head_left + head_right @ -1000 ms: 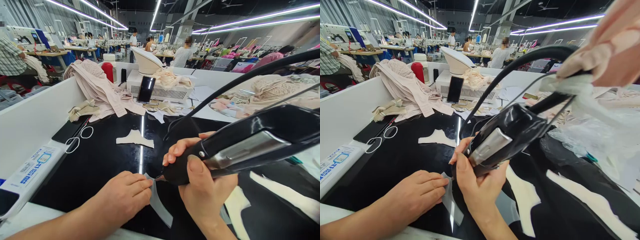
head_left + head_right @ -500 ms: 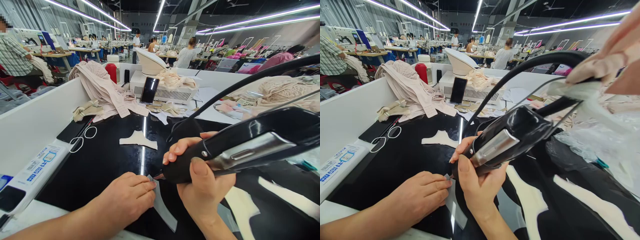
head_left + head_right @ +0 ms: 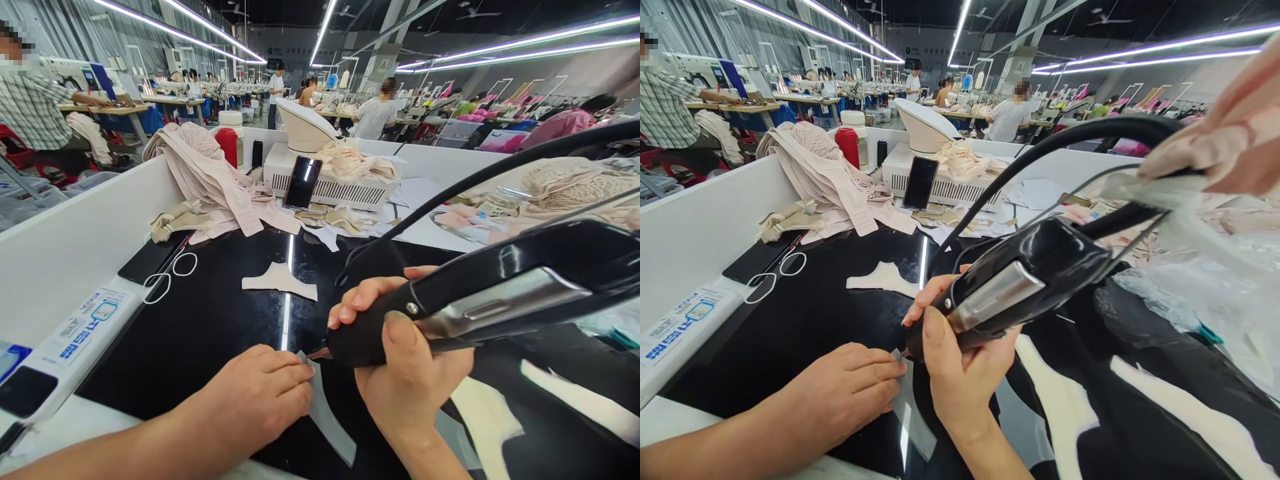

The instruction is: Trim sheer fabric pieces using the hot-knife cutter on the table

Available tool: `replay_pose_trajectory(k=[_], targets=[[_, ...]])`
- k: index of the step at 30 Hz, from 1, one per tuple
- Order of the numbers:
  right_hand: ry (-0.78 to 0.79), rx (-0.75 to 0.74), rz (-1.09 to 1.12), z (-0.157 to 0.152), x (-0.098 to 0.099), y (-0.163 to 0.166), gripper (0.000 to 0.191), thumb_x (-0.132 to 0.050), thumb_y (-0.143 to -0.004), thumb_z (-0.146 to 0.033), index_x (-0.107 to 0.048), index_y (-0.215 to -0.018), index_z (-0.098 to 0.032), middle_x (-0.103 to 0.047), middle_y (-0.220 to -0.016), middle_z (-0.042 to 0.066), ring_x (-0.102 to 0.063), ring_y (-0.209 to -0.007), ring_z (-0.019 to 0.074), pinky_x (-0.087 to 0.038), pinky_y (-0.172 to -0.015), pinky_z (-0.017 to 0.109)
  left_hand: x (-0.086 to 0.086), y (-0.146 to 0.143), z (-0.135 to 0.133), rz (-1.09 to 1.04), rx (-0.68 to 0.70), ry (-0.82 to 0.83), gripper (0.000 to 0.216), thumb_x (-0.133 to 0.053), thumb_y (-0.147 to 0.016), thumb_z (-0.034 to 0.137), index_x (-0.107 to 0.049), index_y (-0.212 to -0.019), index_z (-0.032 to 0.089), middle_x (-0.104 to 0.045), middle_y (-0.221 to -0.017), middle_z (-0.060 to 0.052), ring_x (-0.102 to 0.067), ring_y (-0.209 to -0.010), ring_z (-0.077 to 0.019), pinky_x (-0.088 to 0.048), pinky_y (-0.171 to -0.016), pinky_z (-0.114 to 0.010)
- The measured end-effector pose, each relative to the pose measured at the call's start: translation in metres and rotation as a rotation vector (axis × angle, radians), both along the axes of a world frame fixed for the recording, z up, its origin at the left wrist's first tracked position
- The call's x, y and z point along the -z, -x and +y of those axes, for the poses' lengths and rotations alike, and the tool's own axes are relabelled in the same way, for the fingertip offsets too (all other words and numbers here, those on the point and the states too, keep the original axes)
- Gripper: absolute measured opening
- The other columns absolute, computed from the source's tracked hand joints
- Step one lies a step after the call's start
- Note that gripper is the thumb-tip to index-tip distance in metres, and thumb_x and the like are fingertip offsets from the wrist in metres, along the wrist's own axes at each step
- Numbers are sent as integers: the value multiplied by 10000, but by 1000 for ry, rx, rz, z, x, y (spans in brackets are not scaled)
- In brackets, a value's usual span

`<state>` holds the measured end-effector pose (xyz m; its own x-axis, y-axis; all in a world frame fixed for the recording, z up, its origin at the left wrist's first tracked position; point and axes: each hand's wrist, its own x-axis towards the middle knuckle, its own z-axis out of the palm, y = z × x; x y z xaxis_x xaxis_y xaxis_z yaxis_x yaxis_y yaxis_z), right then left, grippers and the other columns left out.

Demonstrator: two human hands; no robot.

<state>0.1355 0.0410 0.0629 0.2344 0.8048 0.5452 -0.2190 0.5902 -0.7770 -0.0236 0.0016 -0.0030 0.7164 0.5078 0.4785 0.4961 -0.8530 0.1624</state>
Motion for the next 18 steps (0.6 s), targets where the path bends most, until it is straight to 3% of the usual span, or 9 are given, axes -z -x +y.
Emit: replay_pose_trajectory(k=[18], targets=[[-32, 0, 54, 7, -3, 3, 362, -778, -825, -367, -544, -1088, -285, -621, -753, -47, -596, -552, 158, -533, -466, 314, -1, -1, 2, -24, -1, -3, 157, -518, -1045, 198, -655, -993, 141, -739, -1175, -25, -674, -1094, -158, -546, -870, -299]])
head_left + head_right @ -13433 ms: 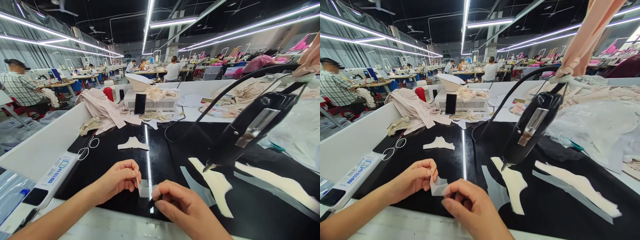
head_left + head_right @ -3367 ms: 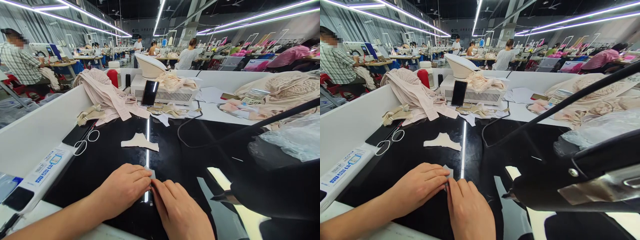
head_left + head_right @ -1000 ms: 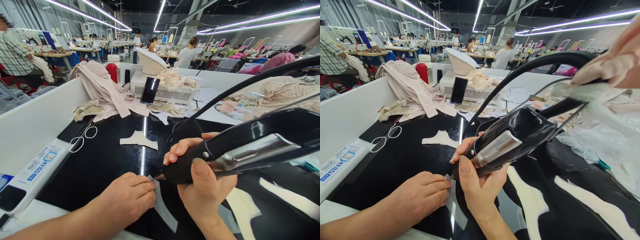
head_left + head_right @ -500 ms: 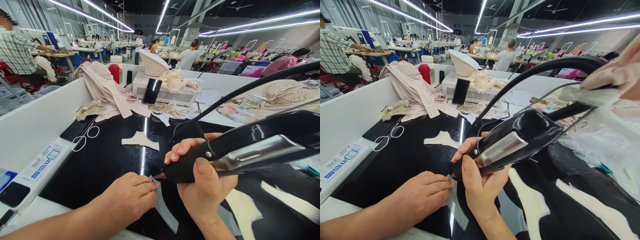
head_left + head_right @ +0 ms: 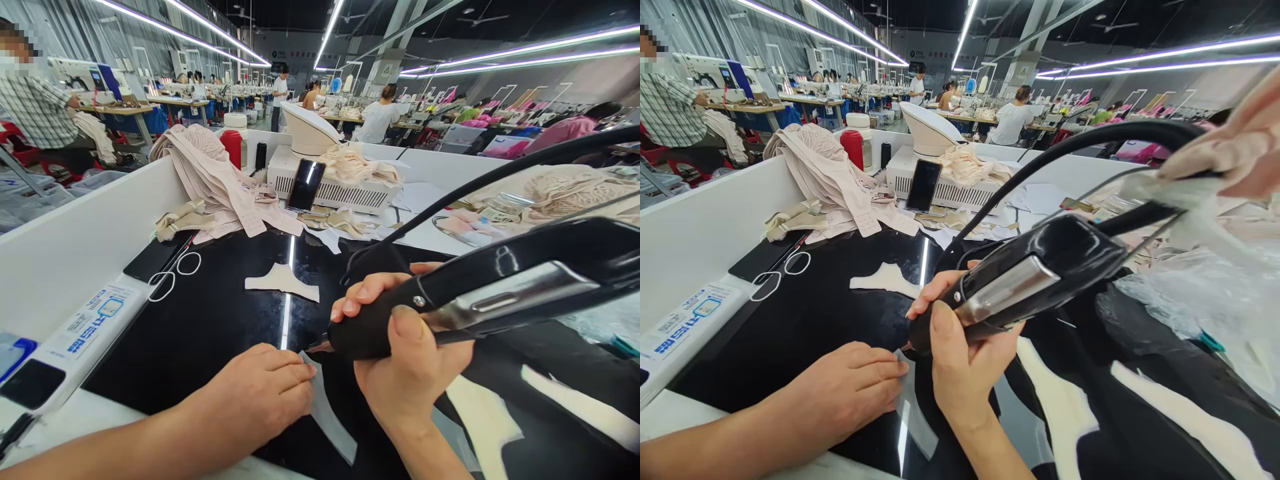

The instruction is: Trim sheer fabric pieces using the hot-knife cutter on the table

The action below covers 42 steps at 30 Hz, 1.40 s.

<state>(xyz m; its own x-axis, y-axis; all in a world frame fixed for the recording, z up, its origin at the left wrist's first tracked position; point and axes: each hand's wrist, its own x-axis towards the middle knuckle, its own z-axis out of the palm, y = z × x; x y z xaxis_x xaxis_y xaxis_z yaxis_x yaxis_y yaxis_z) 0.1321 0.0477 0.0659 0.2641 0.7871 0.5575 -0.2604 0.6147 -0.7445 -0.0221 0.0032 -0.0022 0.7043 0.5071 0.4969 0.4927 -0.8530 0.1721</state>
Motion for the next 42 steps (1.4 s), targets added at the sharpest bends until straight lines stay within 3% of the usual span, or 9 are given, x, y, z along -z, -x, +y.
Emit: replay_pose_trajectory(k=[11, 20, 24, 28, 33, 42], targets=[[29, -52, 10, -1, 7, 3, 351, -777, -843, -323, -527, -1086, -275, -652, -788, -55, -606, -592, 139, -549, -522, 309, 0, -1, 1, 2, 0, -38, 214, -492, -1065, 250, -663, -994, 144, -744, -1169, -27, -683, -1074, -168, -542, -832, -308], [98, -24, 11, -25, -19, -19, 410, -837, -753, -392, -573, -1042, -269, -649, -730, -58, -591, -521, 134, -527, -462, 286, -6, 8, 1, 73, 8, 5, 198, -478, -1059, 235, -642, -1137, 156, -713, -1223, -58, -672, -1110, -222, -554, -855, -363], [121, -27, 9, -43, -20, -30, 399, -825, -757, -388, -580, -1048, -270, -649, -723, -48, -606, -515, 143, -525, -454, 288, -8, 10, 3, 85, 16, -19, 219, -459, -1061, 222, -651, -1139, 151, -720, -1207, -71, -677, -1105, -231, -563, -877, -378], [112, -15, 5, -56, -15, -34, 420, -830, -766, -397, -586, -1084, -273, -645, -739, -36, -612, -524, 158, -523, -455, 309, -10, 11, 3, 80, 18, -44, 230, -459, -1063, 232, -662, -1144, 160, -724, -1205, -56, -675, -1107, -216, -541, -984, -404], [93, -41, 24, -61, -13, -35, 392, -823, -786, -380, -591, -1082, -272, -648, -745, -30, -608, -535, 157, -522, -468, 311, -14, 11, -2, 36, 56, -29, 212, -493, -1055, 242, -660, -1161, 164, -724, -1179, -38, -645, -1157, -173, -378, -1194, -406], [93, -59, 22, -63, -7, -31, 378, -812, -811, -394, -585, -1098, -298, -638, -752, -43, -580, -532, 143, -506, -457, 293, -15, 5, -7, 90, 160, 123, 239, -514, -1042, 295, -660, -1183, 170, -701, -1109, -45, -668, -1066, -190, -402, -1179, -453]])
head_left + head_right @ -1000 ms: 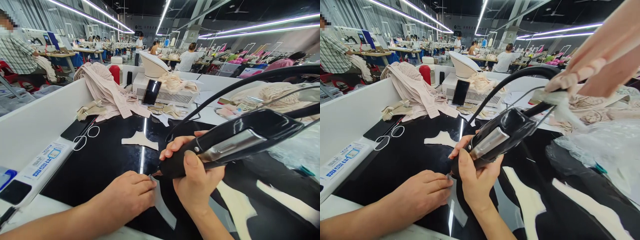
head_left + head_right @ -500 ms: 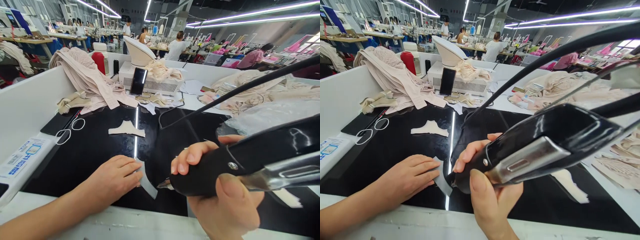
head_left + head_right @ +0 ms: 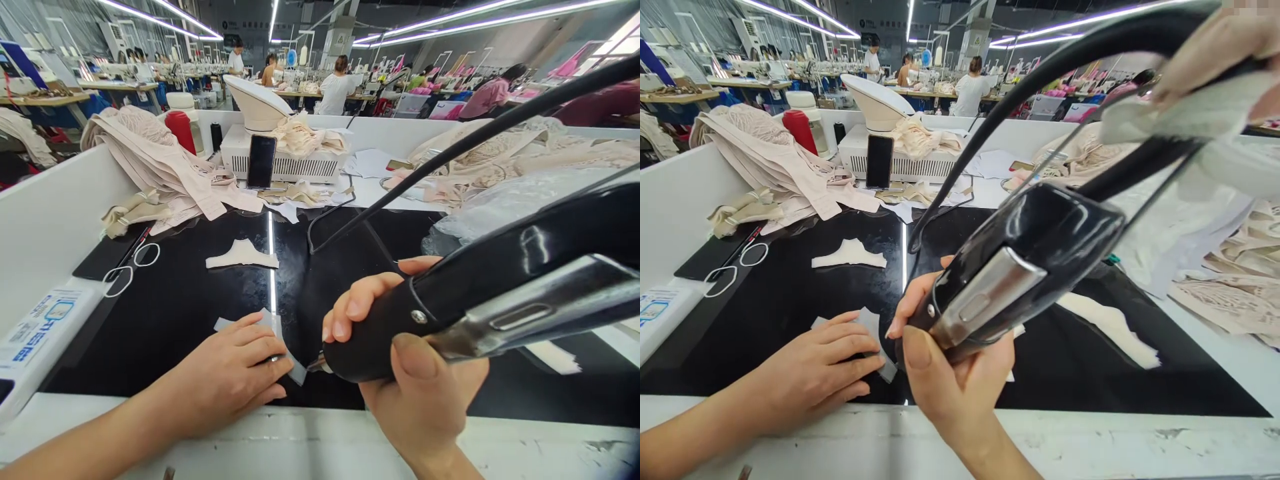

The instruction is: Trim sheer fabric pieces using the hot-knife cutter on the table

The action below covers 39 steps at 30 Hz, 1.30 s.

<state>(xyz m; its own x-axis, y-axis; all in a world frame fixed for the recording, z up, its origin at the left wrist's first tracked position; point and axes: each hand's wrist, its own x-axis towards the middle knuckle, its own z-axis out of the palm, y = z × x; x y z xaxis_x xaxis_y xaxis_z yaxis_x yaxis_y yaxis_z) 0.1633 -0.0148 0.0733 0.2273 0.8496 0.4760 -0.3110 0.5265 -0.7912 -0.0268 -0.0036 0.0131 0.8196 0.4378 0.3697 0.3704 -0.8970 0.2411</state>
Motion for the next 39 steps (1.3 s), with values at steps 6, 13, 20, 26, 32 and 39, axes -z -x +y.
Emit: replay_pose_trajectory(k=[6, 13, 20, 26, 32, 39], targets=[[-9, 5, -18, 1, 2, 0, 367, -789, -831, -385, -580, -1122, -306, -626, -754, -37, -571, -538, 157, -511, -468, 313, 3, 3, -1, 21, 4, 18, 262, -510, -1045, 299, -642, -1238, 182, -688, -1136, -46, -657, -1085, -205, -397, -1175, -486], [1, 1, -8, -1, 2, 1, 361, -783, -842, -383, -578, -1132, -318, -622, -771, -30, -581, -547, 162, -512, -475, 320, 1, 2, 0, 47, -11, 15, 273, -561, -1018, 295, -638, -1269, 219, -672, -1129, -49, -646, -1085, -221, -433, -1142, -494], [-6, 19, -20, -1, 5, 4, 380, -795, -826, -382, -566, -1118, -304, -621, -766, -33, -572, -535, 150, -506, -457, 305, -4, 1, 1, 79, -6, 28, 301, -590, -1001, 298, -624, -1295, 241, -662, -1116, -46, -625, -1076, -225, -409, -1159, -509], [-32, 44, -18, 0, 7, 0, 380, -788, -833, -356, -566, -1136, -298, -624, -774, -30, -576, -542, 154, -504, -465, 313, -4, 2, 0, 111, -6, 30, 332, -579, -1010, 314, -597, -1339, 268, -652, -1167, -38, -610, -1114, -225, -361, -1184, -527], [-28, 34, -22, 0, 7, 0, 363, -781, -842, -359, -576, -1137, -310, -621, -796, -25, -578, -555, 156, -505, -472, 317, -9, 2, 2, 105, 64, 29, 303, -551, -1028, 334, -629, -1300, 227, -673, -1251, -29, -585, -1201, -218, -232, -1254, -498], [-31, 46, -17, 2, 6, -1, 355, -779, -834, -346, -586, -1128, -301, -620, -770, -27, -580, -552, 164, -493, -465, 318, -7, 3, 2, 102, 67, 65, 329, -573, -1017, 360, -633, -1305, 211, -698, -1210, -23, -609, -1185, -207, -242, -1251, -497]])
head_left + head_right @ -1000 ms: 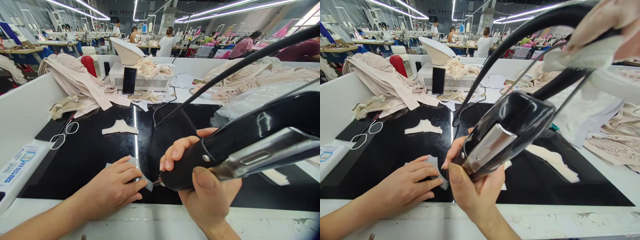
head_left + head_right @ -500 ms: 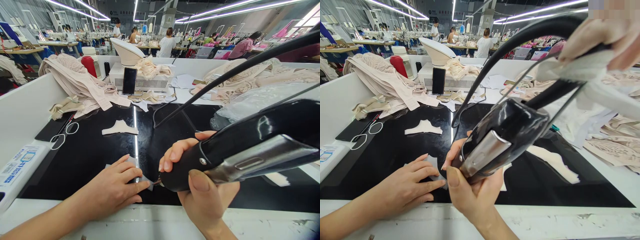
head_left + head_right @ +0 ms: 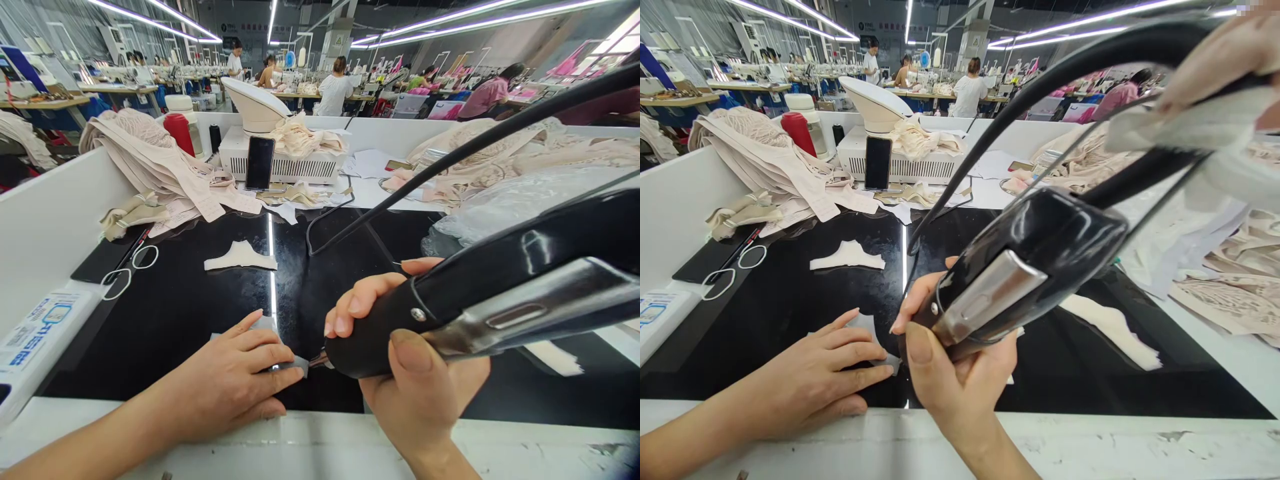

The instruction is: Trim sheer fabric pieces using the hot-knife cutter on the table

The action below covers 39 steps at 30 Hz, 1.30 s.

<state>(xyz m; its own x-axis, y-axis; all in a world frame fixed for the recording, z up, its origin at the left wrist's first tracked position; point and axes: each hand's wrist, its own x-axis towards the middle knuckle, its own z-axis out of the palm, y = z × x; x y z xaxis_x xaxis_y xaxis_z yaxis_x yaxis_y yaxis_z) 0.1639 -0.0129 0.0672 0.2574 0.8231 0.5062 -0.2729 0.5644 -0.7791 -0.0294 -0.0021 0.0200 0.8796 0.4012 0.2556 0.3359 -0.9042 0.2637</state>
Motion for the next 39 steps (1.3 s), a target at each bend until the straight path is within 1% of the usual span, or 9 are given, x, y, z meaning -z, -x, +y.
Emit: replay_pose_trajectory(k=[8, 15, 20, 23, 27, 34, 39], targets=[[5, 9, 32, 1, -2, -1, 361, -806, -807, -348, -604, -1102, -295, -635, -762, -22, -595, -537, 168, -493, -456, 315, 1, 1, 0, -1, -8, 12, 352, -583, -1011, 356, -617, -1333, 219, -697, -1191, -32, -610, -1165, -206, -259, -1242, -485], [-13, -5, -1, 2, 1, 2, 345, -773, -843, -354, -581, -1125, -300, -623, -771, -24, -569, -549, 157, -493, -473, 319, -1, -3, -1, 28, -11, 44, 376, -578, -1015, 357, -587, -1369, 232, -684, -1226, -28, -587, -1197, -214, -232, -1252, -495], [-24, -5, -25, 1, 2, 2, 370, -768, -852, -357, -551, -1144, -286, -626, -781, -37, -570, -559, 149, -493, -482, 310, -1, -4, -1, 14, -11, -4, 402, -607, -997, 357, -588, -1377, 227, -661, -1292, -40, -564, -1242, -220, -227, -1259, -491], [-25, -5, -19, 0, 3, 1, 372, -765, -852, -354, -549, -1147, -290, -628, -783, -35, -568, -560, 153, -487, -482, 313, -1, -4, 0, 18, 1, -18, 416, -578, -1011, 380, -577, -1390, 207, -664, -1306, -46, -559, -1262, -220, -193, -1271, -480], [-15, 1, -17, 1, 4, 0, 368, -765, -852, -343, -551, -1147, -292, -633, -801, -32, -579, -570, 155, -495, -490, 319, -2, -3, 0, 21, 3, 15, 411, -560, -1021, 389, -577, -1382, 192, -683, -1280, -33, -582, -1246, -197, -183, -1275, -462], [4, 12, 36, 2, 2, -1, 366, -786, -825, -342, -593, -1134, -308, -640, -789, -18, -597, -557, 171, -465, -435, 299, 0, -1, -1, 26, -6, 39, 395, -551, -1026, 390, -582, -1369, 198, -688, -1265, -34, -585, -1247, -199, -196, -1268, -462], [-7, 1, -2, 2, 4, -2, 357, -770, -843, -346, -591, -1150, -317, -631, -791, -16, -575, -560, 170, -456, -437, 301, -1, -2, -1, 35, -4, 56, 406, -561, -1022, 386, -572, -1383, 200, -682, -1279, -24, -579, -1245, -204, -185, -1269, -471]])
